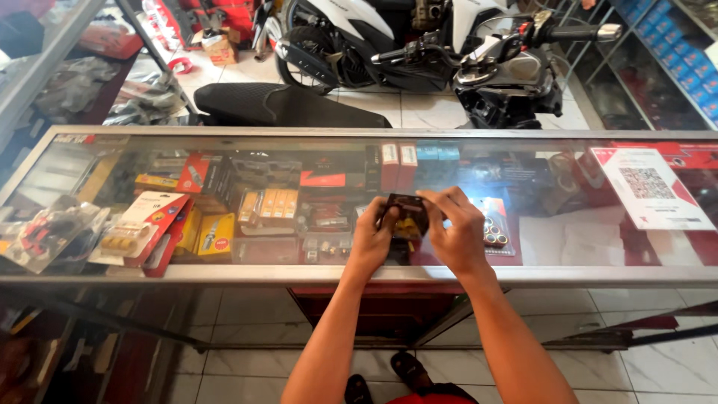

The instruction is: The person removes several packages of motorcycle roller weights from a wire display rack by hand, moves them to a glass display counter, and later returns them to the rack one by one. They handle other packaged components while moving through the shop.

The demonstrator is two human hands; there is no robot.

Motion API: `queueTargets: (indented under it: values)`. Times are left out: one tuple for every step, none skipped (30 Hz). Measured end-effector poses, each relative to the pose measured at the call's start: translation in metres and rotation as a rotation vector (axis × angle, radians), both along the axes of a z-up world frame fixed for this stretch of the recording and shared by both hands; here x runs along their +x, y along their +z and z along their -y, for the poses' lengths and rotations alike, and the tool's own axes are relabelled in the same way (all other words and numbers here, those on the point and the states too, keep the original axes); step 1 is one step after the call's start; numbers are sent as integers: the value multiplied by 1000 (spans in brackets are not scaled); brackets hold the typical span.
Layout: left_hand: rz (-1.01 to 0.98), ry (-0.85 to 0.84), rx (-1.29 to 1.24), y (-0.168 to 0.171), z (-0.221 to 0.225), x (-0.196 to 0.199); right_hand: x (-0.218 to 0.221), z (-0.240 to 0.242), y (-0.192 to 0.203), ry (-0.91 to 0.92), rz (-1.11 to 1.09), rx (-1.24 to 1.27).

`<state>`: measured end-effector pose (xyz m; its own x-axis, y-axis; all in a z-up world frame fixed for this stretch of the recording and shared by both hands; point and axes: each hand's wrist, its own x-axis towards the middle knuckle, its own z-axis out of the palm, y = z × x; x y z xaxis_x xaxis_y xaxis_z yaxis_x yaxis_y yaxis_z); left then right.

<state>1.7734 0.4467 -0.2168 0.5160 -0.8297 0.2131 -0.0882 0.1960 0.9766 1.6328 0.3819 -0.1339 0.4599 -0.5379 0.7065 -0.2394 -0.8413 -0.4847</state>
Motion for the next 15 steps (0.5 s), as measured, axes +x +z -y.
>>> queueTargets:
  values:
    - [-111,-21,-13,1,-4,1,-4,-4,3,-7,45,20]
    - [-222,-42,-25,3,-11,1,-9,-9,5,-13,90,39]
    - [-333,-62,-36,5,-16,-1,-14,-14,8,-19,134,58]
    - [-479,-100,-37,8,-20,-7,-19,-19,10,-54,152,115]
    - [-623,-138,-36,10,-24,-16,-23,-25,11,-89,173,172]
    - [-767,-175,-33,12,-27,-25,-26,-30,12,-124,194,229]
    - [-809,-194,-65,13,-30,-36,-31,-35,11,-151,180,193]
    - [-851,-212,-97,14,-32,-48,-35,-39,10,-179,166,158]
    - [-895,-231,-127,14,-33,-59,-41,-44,8,-207,151,123]
    - [-893,-234,-86,15,-35,-70,-48,-49,6,-227,176,105]
    - [-891,-238,-48,15,-36,-82,-57,-53,5,-246,200,85]
    - [-888,-241,-9,16,-37,-92,-65,-57,2,-264,225,65]
    - [-891,-295,-39,16,-38,-102,-74,-60,0,-304,203,49]
    - [-893,-348,-68,17,-41,-113,-84,-62,-2,-344,182,33]
    - [-892,-402,-98,17,-41,-121,-94,-62,-4,-384,164,19]
